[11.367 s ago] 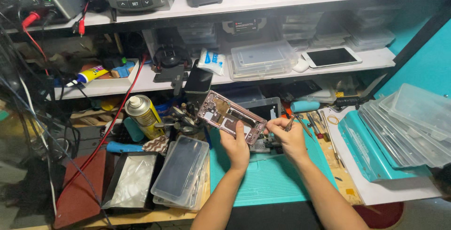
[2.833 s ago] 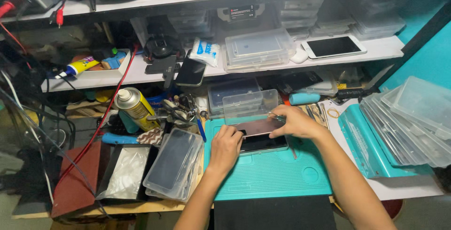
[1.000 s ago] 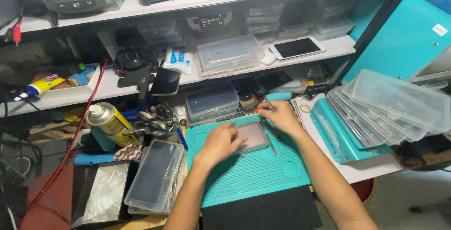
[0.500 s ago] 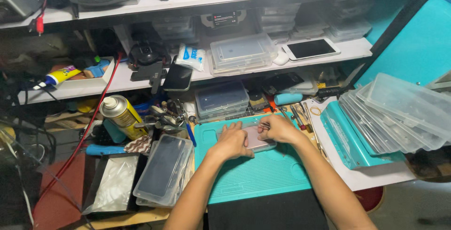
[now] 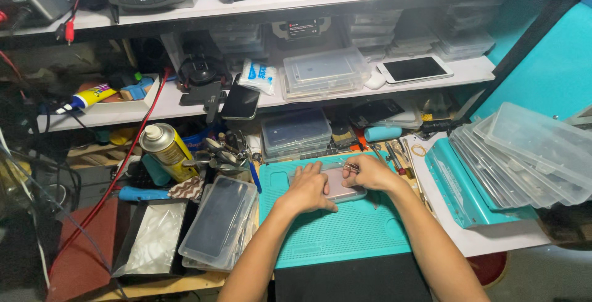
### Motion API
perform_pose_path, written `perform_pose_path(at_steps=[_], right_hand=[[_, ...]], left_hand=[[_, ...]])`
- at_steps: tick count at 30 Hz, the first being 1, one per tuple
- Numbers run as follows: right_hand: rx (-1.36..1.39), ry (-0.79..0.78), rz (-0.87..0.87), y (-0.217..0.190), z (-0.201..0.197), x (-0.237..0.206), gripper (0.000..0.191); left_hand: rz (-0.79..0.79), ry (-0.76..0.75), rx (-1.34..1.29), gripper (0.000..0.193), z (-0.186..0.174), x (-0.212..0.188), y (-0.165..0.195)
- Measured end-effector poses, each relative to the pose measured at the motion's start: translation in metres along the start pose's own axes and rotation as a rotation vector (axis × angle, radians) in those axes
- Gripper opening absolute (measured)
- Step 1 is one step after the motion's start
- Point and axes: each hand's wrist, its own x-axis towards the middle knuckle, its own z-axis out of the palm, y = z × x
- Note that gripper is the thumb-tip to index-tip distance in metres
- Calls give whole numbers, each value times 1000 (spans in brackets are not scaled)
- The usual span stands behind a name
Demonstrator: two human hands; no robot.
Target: The person disassembles a smartphone at a repair workbench. They hold the phone frame in one hand while using a screwdriver to remove screws, pry at the midframe with a small tool, detach internal components, and finally press the phone housing together on the mat.
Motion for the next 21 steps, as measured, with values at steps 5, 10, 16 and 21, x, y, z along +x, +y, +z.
perform_pose_path(at_steps=[5, 10, 16, 21], right_hand=[[26, 7, -28, -4, 4, -7, 25], [-38, 28, -43, -9, 8, -13, 23], [7, -6, -62, -14, 12, -11, 23], [45, -14, -29, -20, 18, -10, 22]], left_hand=[[9, 6, 9, 50, -1, -8, 2], [26, -30, -12, 46, -4, -14, -3], [12, 26, 37, 49, -4, -21, 1], [-2, 22, 26, 49, -13, -28, 4]])
